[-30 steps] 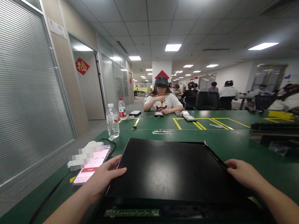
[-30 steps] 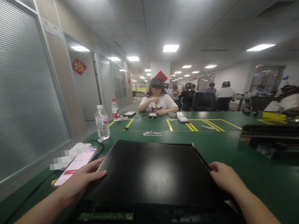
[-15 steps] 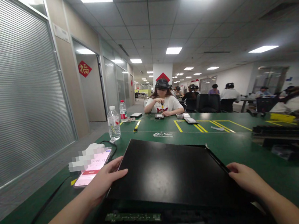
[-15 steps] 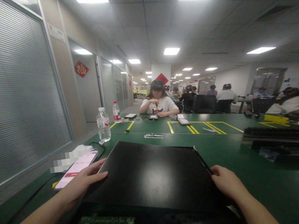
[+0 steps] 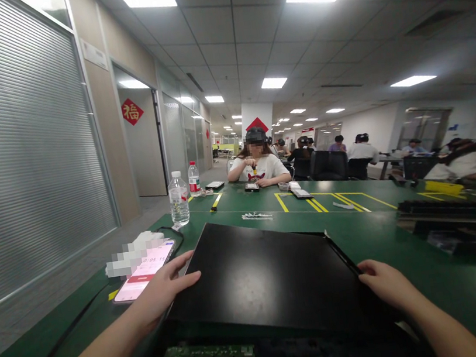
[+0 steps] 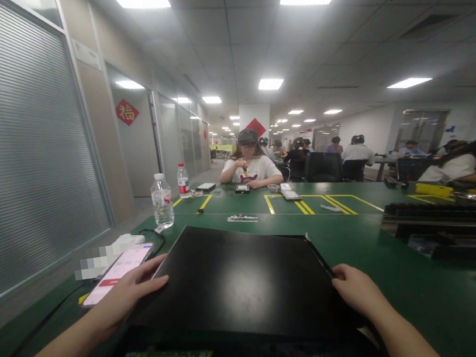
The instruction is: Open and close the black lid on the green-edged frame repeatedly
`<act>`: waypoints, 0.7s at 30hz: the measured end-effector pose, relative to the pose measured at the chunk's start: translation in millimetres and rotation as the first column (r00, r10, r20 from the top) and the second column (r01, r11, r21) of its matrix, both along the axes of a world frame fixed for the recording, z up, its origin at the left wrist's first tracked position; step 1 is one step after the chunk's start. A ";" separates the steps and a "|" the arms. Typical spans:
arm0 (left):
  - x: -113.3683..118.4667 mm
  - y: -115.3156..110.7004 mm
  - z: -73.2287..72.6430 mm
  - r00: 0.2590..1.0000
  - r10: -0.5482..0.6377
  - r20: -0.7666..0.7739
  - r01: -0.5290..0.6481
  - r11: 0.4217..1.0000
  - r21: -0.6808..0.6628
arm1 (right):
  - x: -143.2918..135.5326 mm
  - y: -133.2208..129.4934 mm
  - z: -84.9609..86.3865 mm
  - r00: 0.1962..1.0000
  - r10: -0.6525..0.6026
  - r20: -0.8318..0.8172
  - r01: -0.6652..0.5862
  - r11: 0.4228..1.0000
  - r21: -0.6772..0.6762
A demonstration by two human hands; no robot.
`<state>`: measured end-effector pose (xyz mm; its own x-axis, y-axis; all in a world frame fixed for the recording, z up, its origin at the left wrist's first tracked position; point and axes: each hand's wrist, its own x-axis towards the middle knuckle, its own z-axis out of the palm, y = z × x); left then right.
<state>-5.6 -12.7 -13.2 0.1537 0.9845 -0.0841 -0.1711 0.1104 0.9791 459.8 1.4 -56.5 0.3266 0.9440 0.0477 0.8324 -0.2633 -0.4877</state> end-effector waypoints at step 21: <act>9.0 0.0 4.7 0.999 0.053 0.009 -0.054 0.978 0.203 | -3.3 -3.5 14.9 0.927 -0.039 -0.374 0.085 0.991 0.107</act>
<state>3.4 -12.8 -8.5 0.1003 0.9878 0.1194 -0.1751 -0.1006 0.9794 456.6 -2.1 -41.7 0.3999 0.9163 0.0231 0.5705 -0.2291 -0.7887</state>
